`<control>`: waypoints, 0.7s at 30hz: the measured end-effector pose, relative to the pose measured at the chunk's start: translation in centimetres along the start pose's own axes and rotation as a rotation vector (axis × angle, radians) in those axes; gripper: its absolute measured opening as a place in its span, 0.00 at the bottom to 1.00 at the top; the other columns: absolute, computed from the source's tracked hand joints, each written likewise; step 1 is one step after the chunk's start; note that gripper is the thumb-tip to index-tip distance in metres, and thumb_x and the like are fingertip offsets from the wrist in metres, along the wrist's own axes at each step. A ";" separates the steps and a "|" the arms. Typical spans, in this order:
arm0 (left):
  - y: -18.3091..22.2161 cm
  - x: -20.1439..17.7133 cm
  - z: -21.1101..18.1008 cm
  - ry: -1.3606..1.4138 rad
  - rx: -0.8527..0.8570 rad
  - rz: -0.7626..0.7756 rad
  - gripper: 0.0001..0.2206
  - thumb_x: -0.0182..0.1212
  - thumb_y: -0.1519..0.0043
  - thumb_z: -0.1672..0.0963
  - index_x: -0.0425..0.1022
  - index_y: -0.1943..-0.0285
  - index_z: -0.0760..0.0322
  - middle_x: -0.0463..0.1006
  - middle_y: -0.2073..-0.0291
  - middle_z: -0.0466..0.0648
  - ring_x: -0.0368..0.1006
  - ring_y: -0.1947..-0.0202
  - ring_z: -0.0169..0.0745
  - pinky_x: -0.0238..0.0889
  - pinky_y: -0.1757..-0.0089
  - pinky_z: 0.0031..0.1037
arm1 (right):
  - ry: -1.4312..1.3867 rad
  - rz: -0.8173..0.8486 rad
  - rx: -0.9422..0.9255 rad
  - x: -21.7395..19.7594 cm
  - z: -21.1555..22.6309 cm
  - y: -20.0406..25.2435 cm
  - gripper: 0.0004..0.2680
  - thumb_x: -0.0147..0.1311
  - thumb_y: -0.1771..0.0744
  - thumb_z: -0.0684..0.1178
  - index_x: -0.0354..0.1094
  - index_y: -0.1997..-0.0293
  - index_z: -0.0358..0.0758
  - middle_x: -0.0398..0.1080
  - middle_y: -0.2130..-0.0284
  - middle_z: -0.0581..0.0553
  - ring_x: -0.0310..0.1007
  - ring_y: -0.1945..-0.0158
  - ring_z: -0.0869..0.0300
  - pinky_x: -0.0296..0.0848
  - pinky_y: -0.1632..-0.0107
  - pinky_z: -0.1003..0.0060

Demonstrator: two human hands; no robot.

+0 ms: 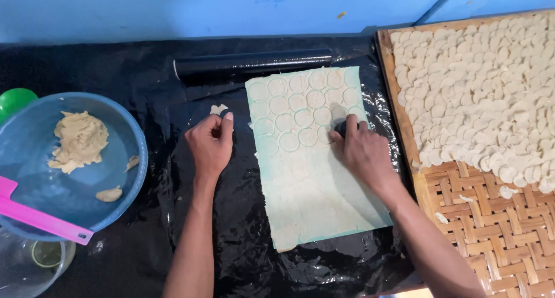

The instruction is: Stamping out circles from a sheet of dough and transferring them to a woven tray using a spatula.

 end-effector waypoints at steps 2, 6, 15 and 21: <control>0.1 0.1 0.2 -0.003 0.002 -0.004 0.17 0.66 0.35 0.59 0.65 0.76 0.71 0.66 0.84 0.50 0.63 0.83 0.40 0.54 0.74 0.31 | -0.009 -0.019 0.026 -0.2 0.0 0.2 0.18 0.42 0.28 0.63 0.56 0.52 0.32 0.71 0.72 0.31 0.75 0.77 0.40 0.72 0.77 0.48; 0.0 -0.1 -0.1 0.019 -0.017 -0.005 0.17 0.66 0.35 0.59 0.65 0.76 0.71 0.67 0.83 0.50 0.64 0.84 0.39 0.55 0.74 0.30 | -0.274 0.152 0.125 -0.9 -2.1 0.2 0.18 0.42 0.29 0.63 0.55 0.47 0.34 0.75 0.72 0.27 0.75 0.70 0.34 0.72 0.67 0.42; 0.0 -0.1 0.1 0.003 0.014 0.001 0.18 0.66 0.34 0.59 0.65 0.76 0.71 0.66 0.84 0.48 0.61 0.84 0.35 0.52 0.74 0.29 | -0.196 -0.026 0.143 -1.2 -4.0 2.0 0.20 0.48 0.31 0.61 0.58 0.39 0.35 0.73 0.57 0.27 0.75 0.59 0.32 0.72 0.59 0.41; 0.0 -0.3 -0.5 0.001 0.013 0.008 0.17 0.65 0.34 0.59 0.66 0.75 0.71 0.67 0.83 0.49 0.64 0.83 0.37 0.54 0.74 0.30 | -0.115 -0.087 0.059 -1.0 -3.6 1.5 0.20 0.47 0.31 0.61 0.59 0.42 0.31 0.72 0.58 0.26 0.76 0.62 0.35 0.73 0.66 0.44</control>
Point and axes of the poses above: each hand's wrist, its own y-axis away from the middle knuckle, its own x-axis out of the palm, z = x × y, the point moved 5 cm from there along -y, towards the middle knuckle
